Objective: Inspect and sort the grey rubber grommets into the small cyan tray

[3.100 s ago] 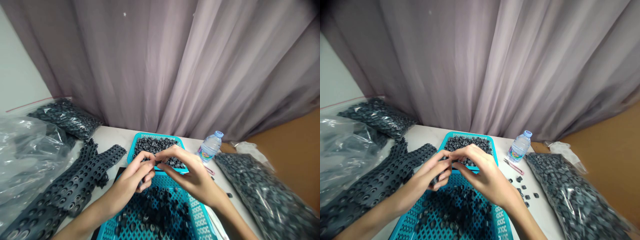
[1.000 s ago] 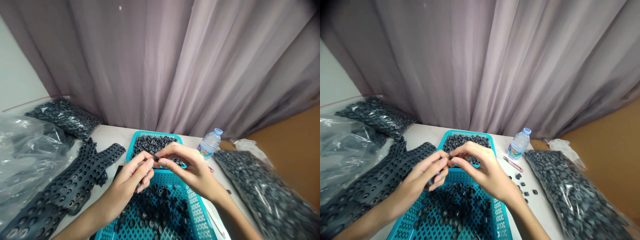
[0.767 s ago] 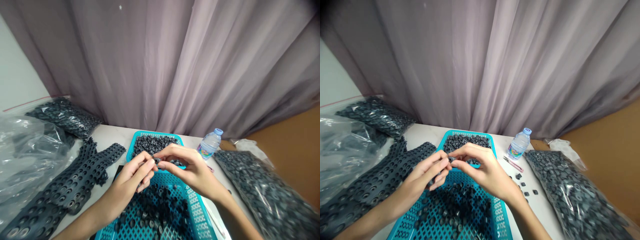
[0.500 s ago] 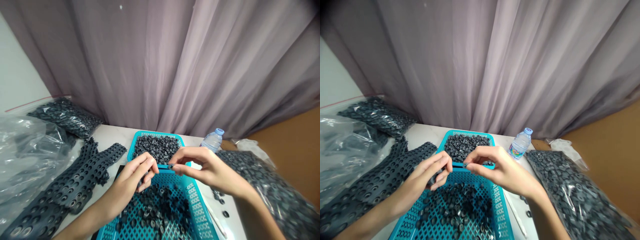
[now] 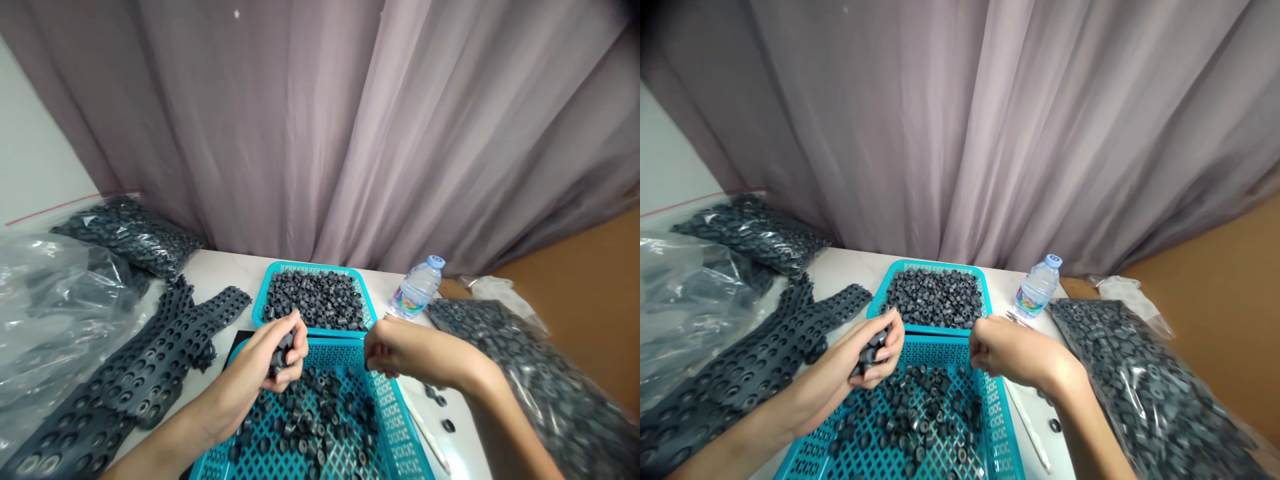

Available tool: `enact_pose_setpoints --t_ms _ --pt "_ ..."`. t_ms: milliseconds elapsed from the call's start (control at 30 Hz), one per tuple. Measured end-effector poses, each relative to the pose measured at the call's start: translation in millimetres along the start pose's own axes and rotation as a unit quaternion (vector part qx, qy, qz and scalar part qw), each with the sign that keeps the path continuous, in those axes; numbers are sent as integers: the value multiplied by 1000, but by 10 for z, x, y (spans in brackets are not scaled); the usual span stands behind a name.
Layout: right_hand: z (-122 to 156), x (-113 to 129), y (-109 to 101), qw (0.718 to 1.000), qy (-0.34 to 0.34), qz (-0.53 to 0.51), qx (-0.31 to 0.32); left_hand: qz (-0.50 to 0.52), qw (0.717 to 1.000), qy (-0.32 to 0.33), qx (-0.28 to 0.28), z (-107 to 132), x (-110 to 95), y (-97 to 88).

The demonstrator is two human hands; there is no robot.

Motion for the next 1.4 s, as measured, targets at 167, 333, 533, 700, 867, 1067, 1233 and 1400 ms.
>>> enact_pose_setpoints --t_ms 167,333,533,700,867,1067,1233,1400 --pt "31 163 -134 988 -14 97 -124 22 1000 -13 18 -6 37 9" --pt "213 755 -370 952 -137 29 -274 27 999 -38 16 -38 107 1" --pt "136 1039 -237 944 -205 37 -256 -5 999 -50 -5 -71 255 -45" --pt "56 1072 -185 948 -202 42 -243 -11 999 -32 -9 -60 254 -50" --pt "97 1127 -218 939 -227 -23 -257 -26 999 13 -24 -33 202 -74" --pt "84 1128 -215 918 -271 -128 -261 -25 998 48 -19 34 125 -6" --pt "115 1113 -276 880 -314 -199 -296 -44 997 60 -22 128 -10 84" --pt "183 1088 -342 849 -333 -227 -343 -52 994 96 0 167 -111 94"
Point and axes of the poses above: each hand's wrist, its own z-axis away from the middle knuckle, its own y-axis out of the palm, x = y × z, the point moved 5 cm from there along -z, towards the middle knuckle, and after that the axes turned 13 degrees about z, right-handed, at the moved point
